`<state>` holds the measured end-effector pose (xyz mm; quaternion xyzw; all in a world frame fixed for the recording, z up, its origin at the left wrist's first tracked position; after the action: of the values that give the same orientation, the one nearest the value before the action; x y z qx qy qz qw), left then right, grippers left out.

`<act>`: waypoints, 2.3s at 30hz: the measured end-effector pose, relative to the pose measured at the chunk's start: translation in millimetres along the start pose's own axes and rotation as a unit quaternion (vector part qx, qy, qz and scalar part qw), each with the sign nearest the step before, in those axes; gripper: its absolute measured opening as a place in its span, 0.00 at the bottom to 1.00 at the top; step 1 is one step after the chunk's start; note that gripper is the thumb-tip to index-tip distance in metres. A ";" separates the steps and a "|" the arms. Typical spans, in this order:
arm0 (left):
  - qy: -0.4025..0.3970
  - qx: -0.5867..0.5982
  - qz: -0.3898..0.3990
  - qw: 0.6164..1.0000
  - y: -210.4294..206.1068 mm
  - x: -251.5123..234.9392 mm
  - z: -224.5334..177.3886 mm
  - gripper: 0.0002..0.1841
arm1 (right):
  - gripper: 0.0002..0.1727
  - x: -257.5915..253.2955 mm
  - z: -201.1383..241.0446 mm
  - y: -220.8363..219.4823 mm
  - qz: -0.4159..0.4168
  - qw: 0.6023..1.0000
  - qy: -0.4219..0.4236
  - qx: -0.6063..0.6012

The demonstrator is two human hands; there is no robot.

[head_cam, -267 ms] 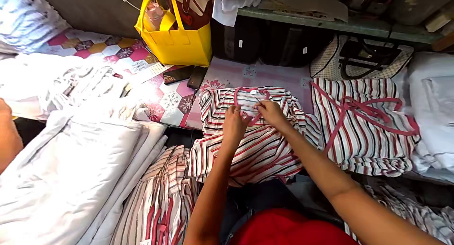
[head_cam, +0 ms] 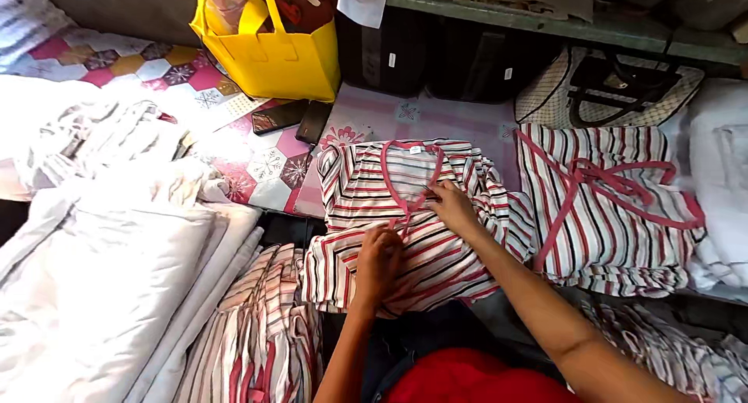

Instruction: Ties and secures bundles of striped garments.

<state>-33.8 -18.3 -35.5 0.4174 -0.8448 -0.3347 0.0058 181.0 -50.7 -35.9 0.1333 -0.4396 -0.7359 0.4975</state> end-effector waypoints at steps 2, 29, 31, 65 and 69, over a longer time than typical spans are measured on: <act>0.023 -0.013 0.037 0.999 6.2 -1.1 -13.5 0.08 | 0.17 -1.2 3.9 2.3 -0.020 0.999 -0.005 -0.034; -0.217 -0.302 0.100 0.923 118.5 -45.5 -25.0 0.13 | 0.14 -5.4 -0.7 17.0 -0.103 0.991 0.075 0.051; -0.136 -0.351 0.030 0.926 166.0 -31.2 -24.5 0.18 | 0.14 -5.0 -5.8 26.5 -0.119 0.989 0.082 0.041; -0.021 -0.158 0.238 0.958 -1.1 -64.6 -5.9 0.11 | 0.08 74.2 2.7 52.2 -0.191 0.953 0.225 -0.067; -0.168 -0.154 0.078 0.971 29.9 -28.8 -25.6 0.02 | 0.09 109.3 -2.7 55.9 -0.253 0.921 0.293 -0.038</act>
<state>-28.6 0.6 9.2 0.2817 -0.8021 -0.5245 -0.0462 165.7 -151.6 32.4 0.4307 -0.1970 -0.7813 0.4064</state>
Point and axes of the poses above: each hand's wrist, its own x-axis away from the middle knuckle, its own y-axis out of the back of the hand, z = x × y, the point moved 5 cm from there along -x, towards the middle knuckle
